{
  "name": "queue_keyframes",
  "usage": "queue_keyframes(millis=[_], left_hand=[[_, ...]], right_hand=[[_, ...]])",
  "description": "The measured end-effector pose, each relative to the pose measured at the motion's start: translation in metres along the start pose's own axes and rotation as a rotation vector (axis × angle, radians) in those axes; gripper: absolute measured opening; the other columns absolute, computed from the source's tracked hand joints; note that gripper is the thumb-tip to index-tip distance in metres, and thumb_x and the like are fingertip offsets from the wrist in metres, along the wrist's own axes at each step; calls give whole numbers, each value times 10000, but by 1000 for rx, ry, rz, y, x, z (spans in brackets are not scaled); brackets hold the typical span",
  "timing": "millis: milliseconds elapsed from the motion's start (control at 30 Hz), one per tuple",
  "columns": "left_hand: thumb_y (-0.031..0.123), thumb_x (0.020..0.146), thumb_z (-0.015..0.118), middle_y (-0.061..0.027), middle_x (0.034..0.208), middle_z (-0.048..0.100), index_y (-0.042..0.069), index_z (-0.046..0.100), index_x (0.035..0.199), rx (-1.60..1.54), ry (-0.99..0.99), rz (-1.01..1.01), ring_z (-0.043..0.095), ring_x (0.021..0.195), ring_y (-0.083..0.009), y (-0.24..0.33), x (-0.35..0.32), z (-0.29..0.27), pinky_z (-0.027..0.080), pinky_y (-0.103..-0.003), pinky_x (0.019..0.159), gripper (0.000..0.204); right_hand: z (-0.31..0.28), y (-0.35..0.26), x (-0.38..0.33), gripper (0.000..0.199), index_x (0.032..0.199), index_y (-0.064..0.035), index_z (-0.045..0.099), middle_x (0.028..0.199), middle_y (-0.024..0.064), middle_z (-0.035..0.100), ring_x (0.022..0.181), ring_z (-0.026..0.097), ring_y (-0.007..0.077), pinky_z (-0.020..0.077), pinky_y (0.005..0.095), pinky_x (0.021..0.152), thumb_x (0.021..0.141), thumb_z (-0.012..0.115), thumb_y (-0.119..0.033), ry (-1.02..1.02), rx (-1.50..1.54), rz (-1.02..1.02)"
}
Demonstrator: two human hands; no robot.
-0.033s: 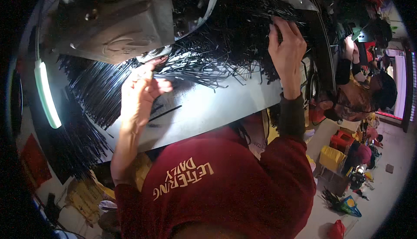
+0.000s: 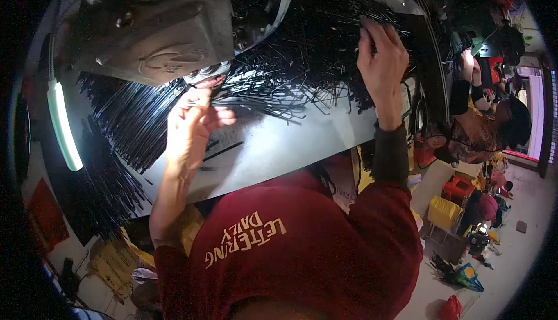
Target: The person assembles metal ribs by picking up thin rods and wire pieces, inserting their ends into a small press machine to fasten them together, and placing the assembled components onto the table.
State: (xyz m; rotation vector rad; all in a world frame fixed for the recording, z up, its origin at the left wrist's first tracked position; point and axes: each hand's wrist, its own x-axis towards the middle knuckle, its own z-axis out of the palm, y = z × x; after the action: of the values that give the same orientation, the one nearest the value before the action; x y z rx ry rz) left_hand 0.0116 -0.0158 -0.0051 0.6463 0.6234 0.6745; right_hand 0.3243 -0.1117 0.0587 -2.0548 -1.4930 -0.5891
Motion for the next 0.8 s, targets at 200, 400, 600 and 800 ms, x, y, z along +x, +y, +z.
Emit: queue_keyframes(millis=[200, 400, 600, 800], left_hand=[[148, 898, 559, -95, 810, 596, 41, 520, 933, -22, -78, -37, 653, 740, -258, -13, -10, 9, 550, -428, 722, 120], [190, 874, 600, -34, 814, 593, 52, 558, 910, 16, -9, -50, 567, 693, -122, 1, -16, -5, 500, -267, 658, 149], [122, 869, 601, -57, 763, 585, 14, 564, 1026, -224, 79, -58, 554, 636, -132, 8, -10, 9, 469, -259, 588, 194], [116, 866, 615, -65, 708, 582, 44, 565, 856, -245, 154, -17, 529, 596, -139, 6, -11, -12, 412, -280, 549, 87]], right_hand=[[50, 3, 33, 170, 941, -133, 684, 976, 43, 616, 923, 567, 263, 454, 395, 778, 781, 629, -150, -80, -182, -275], [45, -16, 28, 162, 896, -128, 671, 940, 39, 614, 920, 569, 269, 449, 427, 811, 740, 649, -89, -30, -65, -387], [49, -122, -16, 240, 905, -80, 666, 805, 42, 584, 751, 593, 207, 511, 346, 692, 666, 663, -59, -198, 394, -682], [80, -141, -30, 240, 901, -38, 666, 786, 59, 600, 700, 598, 221, 508, 331, 642, 664, 638, -13, -357, 551, -593]])
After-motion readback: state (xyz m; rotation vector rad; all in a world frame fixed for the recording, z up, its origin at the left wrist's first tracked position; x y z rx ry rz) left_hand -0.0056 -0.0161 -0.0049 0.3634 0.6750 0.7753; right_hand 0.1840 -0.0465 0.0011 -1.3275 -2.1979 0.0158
